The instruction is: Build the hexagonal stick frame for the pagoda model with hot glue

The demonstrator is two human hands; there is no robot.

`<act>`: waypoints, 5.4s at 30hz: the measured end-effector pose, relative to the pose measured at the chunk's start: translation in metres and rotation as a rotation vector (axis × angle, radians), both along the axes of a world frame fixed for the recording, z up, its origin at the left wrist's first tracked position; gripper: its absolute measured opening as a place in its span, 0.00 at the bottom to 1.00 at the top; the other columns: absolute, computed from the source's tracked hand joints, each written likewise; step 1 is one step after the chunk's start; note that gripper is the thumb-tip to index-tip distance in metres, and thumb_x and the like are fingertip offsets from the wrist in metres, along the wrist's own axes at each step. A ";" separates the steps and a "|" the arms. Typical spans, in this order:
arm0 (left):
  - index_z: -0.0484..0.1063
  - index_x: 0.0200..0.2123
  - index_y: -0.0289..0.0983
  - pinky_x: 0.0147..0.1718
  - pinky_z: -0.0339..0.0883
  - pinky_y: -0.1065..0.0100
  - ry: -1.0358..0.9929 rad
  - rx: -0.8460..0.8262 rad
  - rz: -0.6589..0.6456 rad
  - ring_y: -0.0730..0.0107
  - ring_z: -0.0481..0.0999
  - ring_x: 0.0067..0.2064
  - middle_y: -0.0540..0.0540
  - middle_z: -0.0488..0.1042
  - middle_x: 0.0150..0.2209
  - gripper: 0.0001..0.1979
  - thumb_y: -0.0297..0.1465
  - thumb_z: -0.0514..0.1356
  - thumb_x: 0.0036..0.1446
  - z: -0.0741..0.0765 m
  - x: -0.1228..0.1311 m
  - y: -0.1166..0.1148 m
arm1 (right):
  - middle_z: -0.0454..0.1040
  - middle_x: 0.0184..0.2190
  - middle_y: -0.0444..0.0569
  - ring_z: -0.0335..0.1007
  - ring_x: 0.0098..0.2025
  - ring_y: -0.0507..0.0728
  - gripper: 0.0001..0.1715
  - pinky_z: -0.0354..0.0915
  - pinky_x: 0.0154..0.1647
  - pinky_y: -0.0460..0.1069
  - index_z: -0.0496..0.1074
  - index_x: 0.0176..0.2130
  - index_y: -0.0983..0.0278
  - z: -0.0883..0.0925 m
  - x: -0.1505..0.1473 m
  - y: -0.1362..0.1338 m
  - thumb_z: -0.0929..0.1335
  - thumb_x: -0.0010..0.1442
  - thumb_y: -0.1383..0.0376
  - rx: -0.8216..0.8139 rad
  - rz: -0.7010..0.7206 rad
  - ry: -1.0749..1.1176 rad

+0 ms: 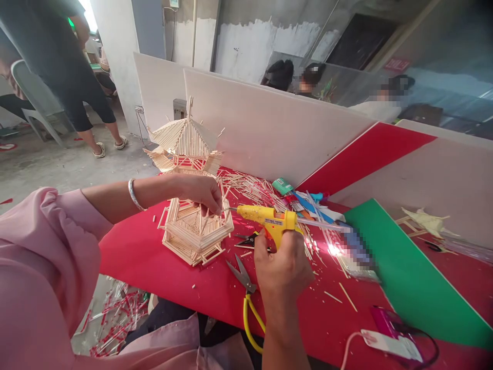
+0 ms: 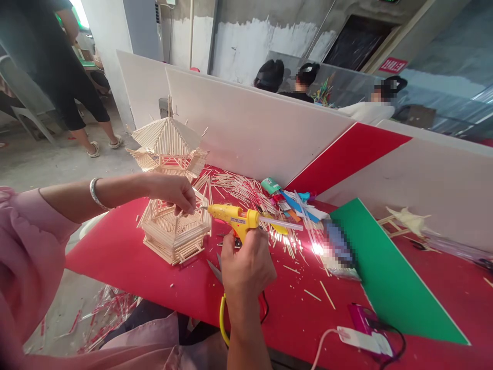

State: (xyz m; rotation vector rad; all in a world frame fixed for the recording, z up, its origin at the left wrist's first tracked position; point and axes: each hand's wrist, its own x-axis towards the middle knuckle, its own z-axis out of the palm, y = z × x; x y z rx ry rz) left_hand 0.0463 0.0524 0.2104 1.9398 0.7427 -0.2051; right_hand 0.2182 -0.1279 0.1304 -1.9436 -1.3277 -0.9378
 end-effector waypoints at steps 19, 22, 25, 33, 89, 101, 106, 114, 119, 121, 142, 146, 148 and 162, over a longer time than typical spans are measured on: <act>0.79 0.23 0.40 0.25 0.58 0.70 -0.037 -0.075 -0.019 0.72 0.73 0.27 0.50 0.77 0.23 0.09 0.38 0.69 0.46 -0.003 0.001 0.002 | 0.71 0.26 0.46 0.69 0.27 0.55 0.09 0.57 0.23 0.47 0.65 0.35 0.62 0.001 -0.004 -0.008 0.67 0.63 0.60 0.044 0.119 -0.029; 0.79 0.23 0.39 0.24 0.57 0.71 -0.036 -0.090 -0.027 0.72 0.72 0.26 0.50 0.76 0.23 0.09 0.38 0.69 0.46 -0.003 0.002 0.004 | 0.71 0.27 0.45 0.69 0.26 0.54 0.09 0.59 0.24 0.47 0.65 0.35 0.62 -0.001 -0.010 -0.009 0.67 0.63 0.60 0.039 0.207 0.035; 0.79 0.23 0.38 0.24 0.56 0.71 -0.020 -0.098 -0.028 0.72 0.72 0.26 0.49 0.76 0.23 0.08 0.36 0.68 0.47 -0.004 0.003 0.005 | 0.71 0.27 0.46 0.69 0.27 0.54 0.08 0.60 0.25 0.47 0.66 0.37 0.63 -0.003 -0.016 -0.009 0.67 0.63 0.60 0.022 0.243 0.064; 0.78 0.22 0.38 0.23 0.55 0.70 -0.043 -0.153 -0.016 0.74 0.69 0.24 0.51 0.73 0.20 0.07 0.34 0.68 0.47 -0.002 0.003 0.004 | 0.71 0.26 0.45 0.70 0.27 0.55 0.08 0.61 0.25 0.47 0.66 0.36 0.63 -0.006 -0.017 -0.010 0.66 0.63 0.60 0.010 0.248 0.077; 0.74 0.18 0.36 0.18 0.49 0.72 -0.050 -0.269 0.087 0.76 0.64 0.21 0.49 0.68 0.18 0.14 0.37 0.72 0.41 -0.004 0.004 0.004 | 0.72 0.27 0.46 0.72 0.27 0.55 0.07 0.64 0.25 0.47 0.67 0.37 0.63 -0.014 -0.019 -0.010 0.68 0.61 0.62 0.081 0.238 0.048; 0.74 0.19 0.37 0.18 0.52 0.71 -0.076 -0.238 0.038 0.75 0.64 0.21 0.49 0.68 0.18 0.14 0.39 0.70 0.45 -0.009 0.003 0.008 | 0.77 0.32 0.52 0.76 0.31 0.58 0.13 0.69 0.28 0.49 0.69 0.43 0.65 -0.010 -0.024 -0.004 0.68 0.62 0.59 0.115 0.254 0.029; 0.74 0.18 0.37 0.18 0.51 0.71 -0.084 -0.240 0.015 0.75 0.63 0.21 0.49 0.69 0.18 0.14 0.38 0.68 0.48 -0.012 0.003 0.009 | 0.79 0.37 0.58 0.78 0.35 0.61 0.16 0.71 0.31 0.50 0.69 0.47 0.67 -0.009 -0.025 -0.003 0.69 0.62 0.59 0.132 0.235 -0.013; 0.75 0.20 0.36 0.19 0.53 0.72 -0.081 -0.259 0.036 0.75 0.65 0.22 0.49 0.69 0.19 0.14 0.40 0.70 0.46 -0.012 0.001 0.007 | 0.79 0.37 0.57 0.79 0.36 0.62 0.20 0.73 0.32 0.50 0.70 0.50 0.66 -0.012 -0.019 -0.007 0.71 0.60 0.62 0.175 0.237 0.021; 0.76 0.22 0.36 0.20 0.54 0.72 -0.088 -0.299 0.061 0.76 0.65 0.22 0.50 0.71 0.21 0.13 0.38 0.72 0.43 -0.012 0.001 0.005 | 0.78 0.36 0.56 0.79 0.34 0.61 0.18 0.72 0.31 0.50 0.70 0.48 0.65 -0.014 -0.017 -0.008 0.71 0.60 0.60 0.181 0.217 0.020; 0.76 0.22 0.36 0.20 0.52 0.72 -0.095 -0.292 0.071 0.77 0.64 0.22 0.50 0.71 0.21 0.12 0.37 0.72 0.43 -0.011 0.001 0.003 | 0.78 0.36 0.57 0.78 0.34 0.62 0.16 0.71 0.31 0.50 0.70 0.46 0.65 -0.014 -0.017 -0.008 0.71 0.60 0.60 0.185 0.213 0.015; 0.77 0.23 0.36 0.19 0.49 0.71 -0.118 -0.266 0.080 0.77 0.63 0.21 0.49 0.73 0.23 0.10 0.37 0.70 0.46 -0.011 0.001 -0.001 | 0.75 0.30 0.50 0.74 0.29 0.56 0.13 0.67 0.28 0.47 0.70 0.43 0.65 -0.013 -0.019 -0.014 0.70 0.61 0.60 0.158 0.251 0.073; 0.77 0.23 0.36 0.19 0.49 0.71 -0.111 -0.242 0.073 0.76 0.63 0.21 0.48 0.72 0.22 0.10 0.37 0.69 0.46 -0.009 0.000 -0.003 | 0.75 0.30 0.50 0.74 0.30 0.57 0.13 0.67 0.29 0.48 0.70 0.43 0.65 -0.015 -0.018 -0.015 0.70 0.61 0.60 0.139 0.248 0.077; 0.76 0.22 0.36 0.19 0.49 0.71 -0.101 -0.233 0.071 0.76 0.62 0.21 0.48 0.72 0.22 0.10 0.37 0.68 0.46 -0.007 0.000 -0.005 | 0.74 0.29 0.49 0.74 0.30 0.56 0.12 0.67 0.29 0.48 0.70 0.43 0.65 -0.016 -0.018 -0.016 0.69 0.62 0.60 0.136 0.248 0.078; 0.75 0.22 0.36 0.21 0.48 0.70 -0.056 -0.166 0.134 0.76 0.63 0.22 0.50 0.73 0.22 0.08 0.34 0.67 0.44 0.002 0.000 -0.014 | 0.79 0.38 0.58 0.77 0.37 0.62 0.18 0.69 0.33 0.50 0.70 0.47 0.66 -0.019 -0.012 -0.014 0.69 0.62 0.58 0.122 0.082 0.000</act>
